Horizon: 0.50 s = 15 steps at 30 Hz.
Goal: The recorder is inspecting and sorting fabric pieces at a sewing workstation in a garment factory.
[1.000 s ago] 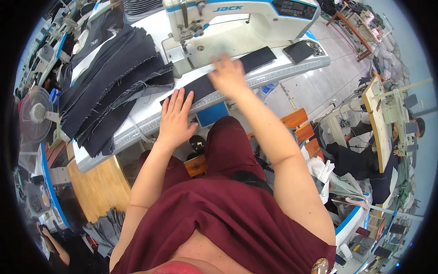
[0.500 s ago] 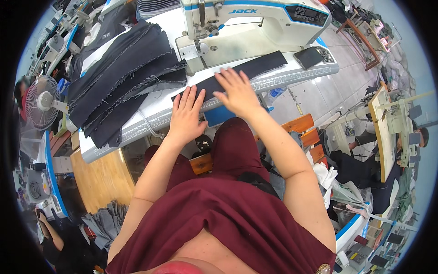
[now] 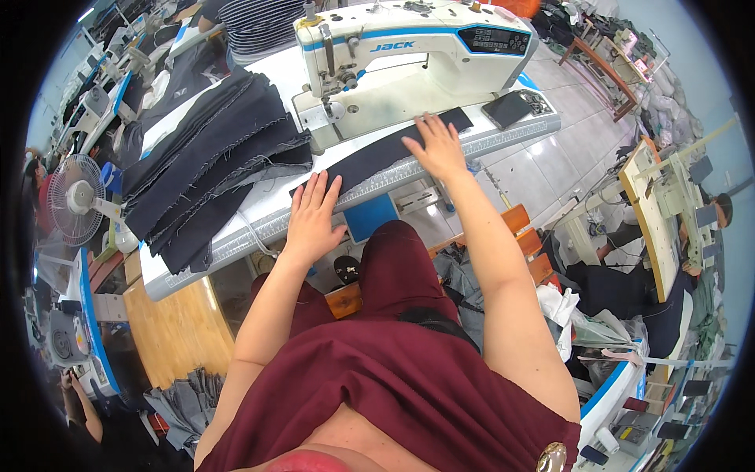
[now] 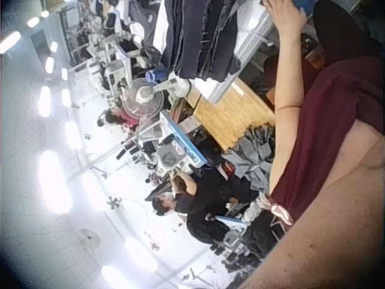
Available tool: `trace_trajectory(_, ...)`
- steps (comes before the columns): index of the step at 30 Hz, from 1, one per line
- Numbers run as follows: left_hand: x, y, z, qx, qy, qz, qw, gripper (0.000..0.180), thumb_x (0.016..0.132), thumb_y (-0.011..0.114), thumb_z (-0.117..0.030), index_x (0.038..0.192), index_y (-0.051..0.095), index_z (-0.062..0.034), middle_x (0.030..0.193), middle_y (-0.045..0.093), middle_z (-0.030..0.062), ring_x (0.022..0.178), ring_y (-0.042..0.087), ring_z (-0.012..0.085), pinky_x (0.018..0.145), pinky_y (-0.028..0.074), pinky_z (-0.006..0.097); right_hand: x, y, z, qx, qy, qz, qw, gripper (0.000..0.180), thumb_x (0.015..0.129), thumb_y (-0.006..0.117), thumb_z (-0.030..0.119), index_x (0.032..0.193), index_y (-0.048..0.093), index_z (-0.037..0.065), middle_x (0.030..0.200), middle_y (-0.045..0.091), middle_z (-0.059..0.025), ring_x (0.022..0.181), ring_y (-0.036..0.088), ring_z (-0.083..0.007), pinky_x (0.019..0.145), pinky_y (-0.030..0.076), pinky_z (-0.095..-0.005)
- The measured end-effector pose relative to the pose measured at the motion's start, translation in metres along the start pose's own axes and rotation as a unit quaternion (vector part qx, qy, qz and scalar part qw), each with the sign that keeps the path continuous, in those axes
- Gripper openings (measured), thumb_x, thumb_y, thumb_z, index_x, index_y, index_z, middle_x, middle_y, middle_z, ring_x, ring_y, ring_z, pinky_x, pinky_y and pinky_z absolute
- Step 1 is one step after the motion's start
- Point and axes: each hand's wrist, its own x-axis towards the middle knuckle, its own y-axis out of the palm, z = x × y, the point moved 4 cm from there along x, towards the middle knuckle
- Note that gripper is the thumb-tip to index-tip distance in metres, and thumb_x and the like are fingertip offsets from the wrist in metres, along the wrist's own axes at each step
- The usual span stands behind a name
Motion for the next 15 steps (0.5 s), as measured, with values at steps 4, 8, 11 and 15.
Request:
trace_trajectory(4, -0.001, 0.0, -0.001, 0.001, -0.003, 0.006, 1.0, 0.085, 0.062, 0.072, -0.02, 0.137, 0.034, -0.0109, 0.141, 0.03, 0.0171, 0.133, 0.026, 0.0302, 0.108, 0.02, 0.045, 0.016, 0.001, -0.045, -0.012, 0.042, -0.012, 0.999, 0.062, 0.086, 0.045, 0.05, 0.132, 0.042, 0.009, 0.14, 0.036, -0.0123, 0.132, 0.029, -0.025, 0.108, 0.019, -0.0415)
trace_trajectory(8, 0.001, -0.001, 0.007, -0.016, -0.001, -0.024, 1.0, 0.068, 0.074, 0.065, -0.032, 0.134, 0.039, -0.0117, 0.14, 0.034, 0.0156, 0.132, 0.029, 0.03, 0.107, 0.021, 0.044, 0.035, 0.011, -0.061, 0.0, 0.038, -0.028, 0.999, 0.059, 0.085, 0.05, 0.047, 0.126, 0.049, 0.004, 0.133, 0.045, -0.0149, 0.127, 0.038, -0.0283, 0.104, 0.029, -0.038)
trace_trajectory(11, 0.02, 0.002, 0.011, -0.095, 0.019, -0.001, 0.995, 0.045, 0.087, 0.052, -0.033, 0.126, 0.049, -0.0121, 0.138, 0.039, 0.0143, 0.131, 0.031, 0.029, 0.107, 0.022, 0.042, 0.059, 0.0, -0.122, 0.159, 0.05, 0.053, 0.985, 0.049, 0.085, 0.051, 0.037, 0.119, 0.054, 0.002, 0.125, 0.051, -0.0186, 0.119, 0.046, -0.0323, 0.099, 0.036, -0.0357)
trace_trajectory(15, 0.016, -0.012, 0.055, -0.254, -0.052, 0.002, 0.966, 0.028, 0.085, 0.053, -0.019, 0.108, 0.061, -0.0059, 0.117, 0.056, 0.0167, 0.114, 0.049, 0.0323, 0.095, 0.039, 0.035, 0.077, -0.002, -0.083, 0.038, 0.055, 0.099, 0.993, 0.031, 0.077, 0.054, 0.015, 0.105, 0.063, 0.006, 0.106, 0.061, -0.0185, 0.101, 0.058, -0.0317, 0.089, 0.044, -0.0378)
